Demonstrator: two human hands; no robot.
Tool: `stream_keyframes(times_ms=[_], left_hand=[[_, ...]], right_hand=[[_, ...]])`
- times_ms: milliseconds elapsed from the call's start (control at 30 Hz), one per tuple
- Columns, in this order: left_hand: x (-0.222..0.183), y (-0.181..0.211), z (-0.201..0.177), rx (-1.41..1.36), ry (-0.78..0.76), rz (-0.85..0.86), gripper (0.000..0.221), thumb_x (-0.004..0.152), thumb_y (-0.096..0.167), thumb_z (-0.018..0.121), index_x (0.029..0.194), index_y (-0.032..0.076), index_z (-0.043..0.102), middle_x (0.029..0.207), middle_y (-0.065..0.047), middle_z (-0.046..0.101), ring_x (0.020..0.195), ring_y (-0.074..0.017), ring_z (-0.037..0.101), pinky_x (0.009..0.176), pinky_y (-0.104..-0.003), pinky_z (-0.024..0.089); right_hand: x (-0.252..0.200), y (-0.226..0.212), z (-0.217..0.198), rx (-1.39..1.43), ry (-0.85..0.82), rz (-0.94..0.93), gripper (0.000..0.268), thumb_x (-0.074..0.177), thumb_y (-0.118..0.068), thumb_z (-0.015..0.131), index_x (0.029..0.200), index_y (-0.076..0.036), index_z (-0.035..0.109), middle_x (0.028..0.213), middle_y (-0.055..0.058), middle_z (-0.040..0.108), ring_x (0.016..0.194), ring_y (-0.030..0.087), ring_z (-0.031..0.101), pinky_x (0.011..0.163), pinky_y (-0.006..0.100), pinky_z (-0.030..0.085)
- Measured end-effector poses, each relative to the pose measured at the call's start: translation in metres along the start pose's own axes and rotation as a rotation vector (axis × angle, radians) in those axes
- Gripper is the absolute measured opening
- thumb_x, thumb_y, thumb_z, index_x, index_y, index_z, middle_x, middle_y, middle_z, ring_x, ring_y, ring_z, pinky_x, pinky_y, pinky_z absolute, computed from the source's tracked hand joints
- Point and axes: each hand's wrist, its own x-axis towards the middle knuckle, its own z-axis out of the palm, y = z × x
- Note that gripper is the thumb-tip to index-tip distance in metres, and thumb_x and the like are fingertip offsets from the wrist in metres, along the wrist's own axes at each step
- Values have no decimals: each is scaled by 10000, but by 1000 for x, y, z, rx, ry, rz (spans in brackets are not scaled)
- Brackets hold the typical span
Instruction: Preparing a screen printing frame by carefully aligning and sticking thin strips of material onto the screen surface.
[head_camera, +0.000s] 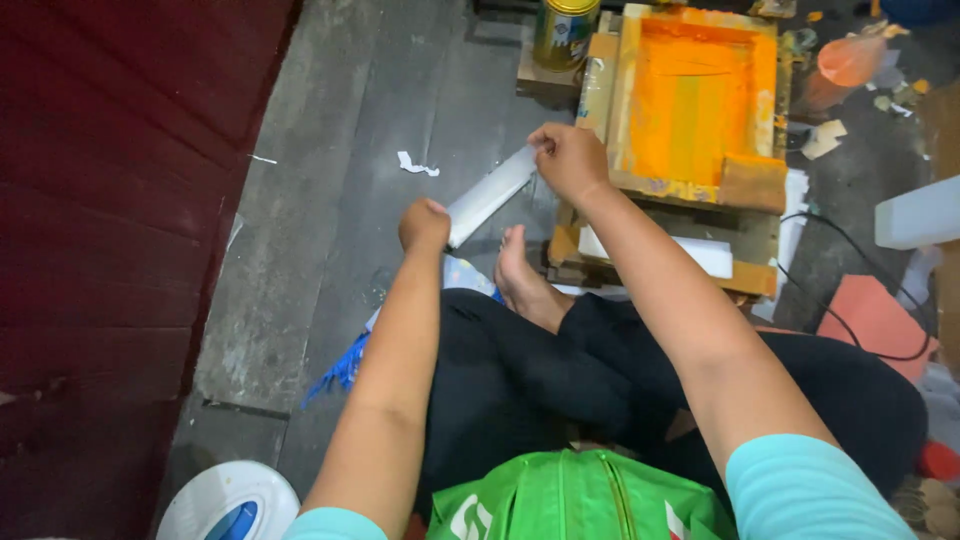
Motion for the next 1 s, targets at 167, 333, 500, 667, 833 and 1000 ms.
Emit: stream_keyframes(times_ms=[167,333,500,667,833,1000], left_hand=[[-45,51,-47,134,-156,-24,146,918,139,583,1002,116,700,953,-96,729,1005,-319,725,886,-480,576],[-54,68,-49,276,-239,7,300,943,123,616,1228,43,660,1105,-166,722,1108,-373,699,934,-550,562],[-41,64,-37,372,-282,26,326,919,136,651,1227,29,645,1119,-176,718,1113,-367,694,927,-544,562],[-44,73,-43,420,-299,8,345,906,153,691,1223,24,647,1129,-183,718,1108,-367,695,925,-551,566],[-53,84,-54,459,-295,11,454,877,224,771,1251,8,631,1150,-216,694,1109,-392,686,907,-573,578],[-61,87,-60,557,-369,5,441,902,177,699,1297,11,590,1190,-186,673,1161,-380,661,950,-570,538]], right_hand=[[23,4,27,-138,-99,-1,313,887,-112,647,1159,-216,762,954,90,782,966,347,743,849,489,582],[41,29,65,-297,-191,15,290,895,-149,616,1139,-225,755,947,123,784,978,380,740,856,514,598],[40,14,67,-339,-296,38,373,890,-76,603,1225,-163,744,1015,181,771,971,385,736,830,500,602],[43,28,91,-412,-331,26,402,881,-108,650,1276,-137,718,1018,172,765,963,352,732,808,488,615],[46,30,96,-455,-346,40,499,848,-128,654,1346,-120,681,1069,178,751,1002,364,714,832,522,601],[43,29,94,-369,-527,185,711,901,-239,643,1562,-83,434,1428,291,556,1256,448,587,996,603,510]])
